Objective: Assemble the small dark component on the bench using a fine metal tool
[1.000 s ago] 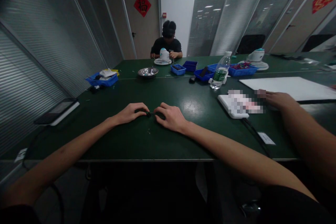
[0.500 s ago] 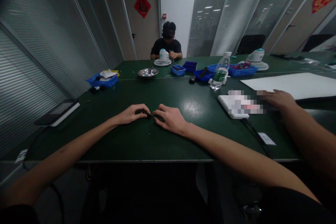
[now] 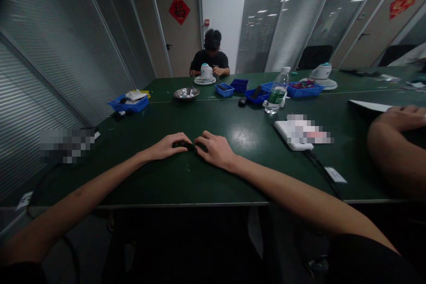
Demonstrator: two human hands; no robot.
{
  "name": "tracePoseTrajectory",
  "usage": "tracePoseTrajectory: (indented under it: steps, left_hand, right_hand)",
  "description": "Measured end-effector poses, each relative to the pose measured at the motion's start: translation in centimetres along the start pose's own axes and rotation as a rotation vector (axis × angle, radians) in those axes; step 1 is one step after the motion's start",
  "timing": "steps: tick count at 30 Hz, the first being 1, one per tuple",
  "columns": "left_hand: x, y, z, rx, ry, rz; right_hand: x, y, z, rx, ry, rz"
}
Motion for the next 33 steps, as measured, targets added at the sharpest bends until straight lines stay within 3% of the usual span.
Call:
tracePoseTrajectory:
  steps: [5, 11, 14, 18, 20, 23, 28, 30, 33]
  left_hand:
    - [0.3, -0.4, 0.5, -0.023, -0.027, 0.052]
    - [0.0, 1.1, 0.4, -0.064, 0.054, -0.01]
    - [0.1, 1.4, 0.1, -0.082, 0.018, -0.046]
    - [0.6, -0.1, 0.6, -0.17, -0.045, -0.047]
    - [1.5, -1.9, 2.1, -0.234, -0.033, 0.0]
    - [3.9, -5.7, 5.7, -0.357, 0.005, 0.146]
    - [11.0, -11.7, 13.0, -0.595, 0.111, 0.455]
    - [13.8, -13.2, 15.1, -0.667, 0.15, 0.574]
    - [16.1, -14.3, 16.7, -0.713, 0.182, 0.651]
  right_hand:
    - [0.1, 0.1, 0.3, -0.031, 0.008, -0.048]
    - [0.2, 0.3, 1.2, -0.149, 0.076, -0.087]
    - [0.3, 0.5, 1.8, -0.207, 0.144, -0.102]
    - [0.4, 0.5, 2.3, -0.233, 0.171, -0.109]
    - [0.4, 0.5, 2.3, -0.229, 0.167, -0.104]
    - [0.3, 0.6, 2.0, -0.21, 0.16, -0.094]
    - [0.2, 0.8, 1.7, -0.182, 0.136, -0.09]
    - [0.2, 0.7, 1.7, -0.187, 0.119, -0.087]
    - [0.3, 0.5, 2.0, -0.192, 0.105, -0.091]
Point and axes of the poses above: each hand's wrist, its own x-axis away from the middle knuckle, its own z-axis out of the back of the hand, y = z × x, the point moved 5 cm from there along -x, towards the middle knuckle, and after that the axes turned 13 degrees about -z, right-handed, at the moved point
